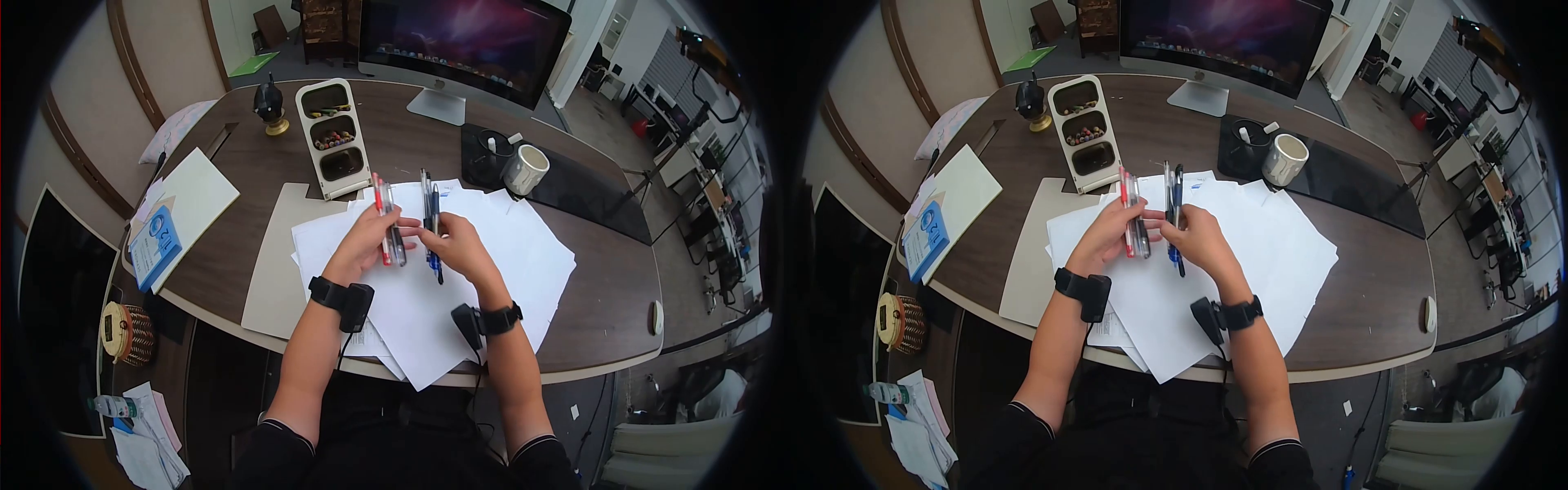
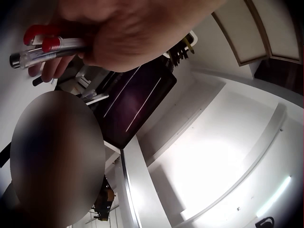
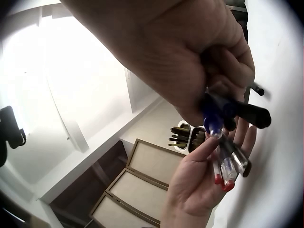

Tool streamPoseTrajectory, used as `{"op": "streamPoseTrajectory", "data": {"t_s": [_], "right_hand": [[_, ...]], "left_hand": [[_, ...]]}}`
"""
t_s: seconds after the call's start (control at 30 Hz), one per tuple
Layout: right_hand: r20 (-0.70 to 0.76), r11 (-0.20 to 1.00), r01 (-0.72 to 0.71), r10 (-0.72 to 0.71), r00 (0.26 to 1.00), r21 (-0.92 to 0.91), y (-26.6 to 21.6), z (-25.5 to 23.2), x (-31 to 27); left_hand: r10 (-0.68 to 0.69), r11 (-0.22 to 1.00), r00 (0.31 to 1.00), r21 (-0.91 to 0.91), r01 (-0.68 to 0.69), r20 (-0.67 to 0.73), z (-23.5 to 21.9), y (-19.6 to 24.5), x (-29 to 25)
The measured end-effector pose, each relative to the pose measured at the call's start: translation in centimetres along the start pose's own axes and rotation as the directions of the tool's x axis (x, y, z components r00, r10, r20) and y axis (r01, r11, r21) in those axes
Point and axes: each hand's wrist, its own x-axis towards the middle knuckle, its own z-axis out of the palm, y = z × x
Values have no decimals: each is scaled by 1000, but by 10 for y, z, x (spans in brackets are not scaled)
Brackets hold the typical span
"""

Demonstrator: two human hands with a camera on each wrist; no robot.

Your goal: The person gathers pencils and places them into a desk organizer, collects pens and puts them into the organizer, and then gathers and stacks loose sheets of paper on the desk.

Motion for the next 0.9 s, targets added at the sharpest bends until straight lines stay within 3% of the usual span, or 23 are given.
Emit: {"op": "streamPoseTrajectory", "data": {"t_s": [0.03, 0.07, 0.17, 0.37, 0.47, 0.6, 0.7, 0.9], "right_hand": [[19, 999, 7, -8, 1000, 42, 8, -1, -3], [32, 981, -7, 0, 999, 194, 11, -1, -8], [84, 818, -100, 63, 994, 566, -1, -11, -23], [159, 891, -191, 136, 978, 411, 19, -17, -20], [90, 846, -146, 116, 989, 512, 20, -14, -21], [4, 880, -103, 114, 993, 464, 25, -11, -22], [-11, 837, -159, 193, 981, 524, 23, -10, -23], [-92, 783, -108, 206, 974, 613, 24, -11, -23]], "left_hand": [[-41, 998, 999, -37, 42, 15, 10, 3, -7], [-77, 992, 994, -98, 85, 76, 12, -2, -8], [-155, 938, 952, -265, 225, 262, 22, -11, -10], [-189, 892, 912, -324, 315, 365, 21, -30, 4], [-205, 893, 893, -298, 338, 400, 22, -33, 1], [-177, 892, 911, -331, 309, 373, 33, -30, -5], [-132, 937, 905, -247, 247, 404, 32, -36, -2], [-154, 965, 902, -134, 224, 404, 40, -22, -15]]}}
